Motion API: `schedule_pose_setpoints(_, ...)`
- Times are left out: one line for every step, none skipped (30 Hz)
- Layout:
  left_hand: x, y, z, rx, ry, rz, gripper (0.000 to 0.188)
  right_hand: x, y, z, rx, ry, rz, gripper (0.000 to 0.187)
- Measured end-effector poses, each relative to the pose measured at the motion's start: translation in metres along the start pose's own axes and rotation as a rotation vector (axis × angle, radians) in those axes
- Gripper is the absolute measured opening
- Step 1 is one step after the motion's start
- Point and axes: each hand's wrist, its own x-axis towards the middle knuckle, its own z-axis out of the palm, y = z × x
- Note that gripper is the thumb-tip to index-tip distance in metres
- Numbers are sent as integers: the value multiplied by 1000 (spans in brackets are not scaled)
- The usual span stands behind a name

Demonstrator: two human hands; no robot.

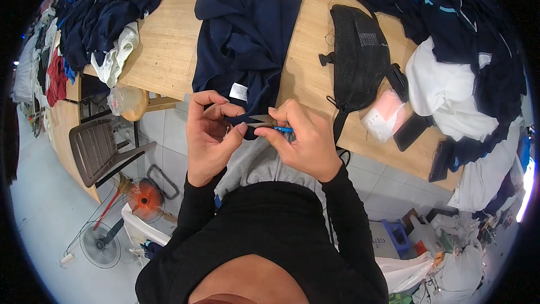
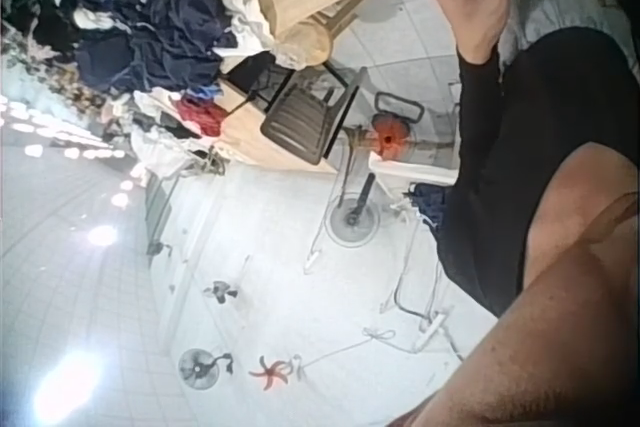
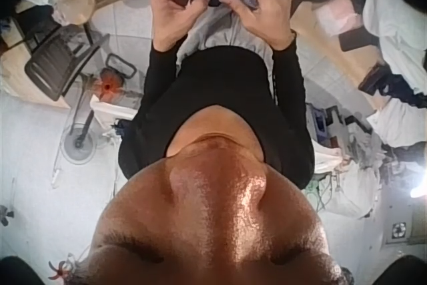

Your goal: Trimming excess loose threads from blue athletic pants using small thread snips and inspecting the garments.

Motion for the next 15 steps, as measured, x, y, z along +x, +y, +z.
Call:
schedule_pose_setpoints(0,1,0,0,-1,1,54,1,1,0,-19,0,-18,40)
schedule_pose_setpoints(-1,1,0,22,-3,0,55,1,1,0,-18,0,-18,40)
schedule_pose_setpoints(-1,2,0,44,-4,-1,55,1,1,0,-38,-3,-33,40)
schedule_pose_setpoints(-1,2,0,45,-4,-1,55,1,2,0,-57,-7,-47,40)
schedule_pose_setpoints(-1,2,1,45,-8,-7,56,1,2,0,-58,-7,-47,40)
schedule_pose_setpoints(-1,2,1,45,-13,-13,56,0,3,0,-85,-14,-56,40)
schedule_pose_setpoints(-1,1,1,45,-14,-13,56,0,4,-1,-112,-22,-65,40)
schedule_pose_setpoints(-1,1,1,58,-12,-12,56,-1,4,-1,-111,-22,-65,40)
schedule_pose_setpoints(-1,1,1,72,-10,-12,56,-1,5,-2,-130,-32,-69,39)
schedule_pose_setpoints(-2,1,1,73,-9,-12,56,-2,5,-3,-149,-43,-73,39)
schedule_pose_setpoints(-2,0,0,75,-15,-16,56,0,3,-4,-149,-43,-74,39)
schedule_pose_setpoints(-2,0,0,78,-20,-19,57,2,0,-6,-20,16,-40,39)
schedule_pose_setpoints(-1,0,-1,79,-19,-18,57,4,-2,-7,109,74,-6,40)
schedule_pose_setpoints(-1,-1,1,84,-32,-7,56,6,-6,1,329,152,42,44)
schedule_pose_setpoints(0,-1,2,89,-44,4,55,10,-9,1,328,150,41,44)
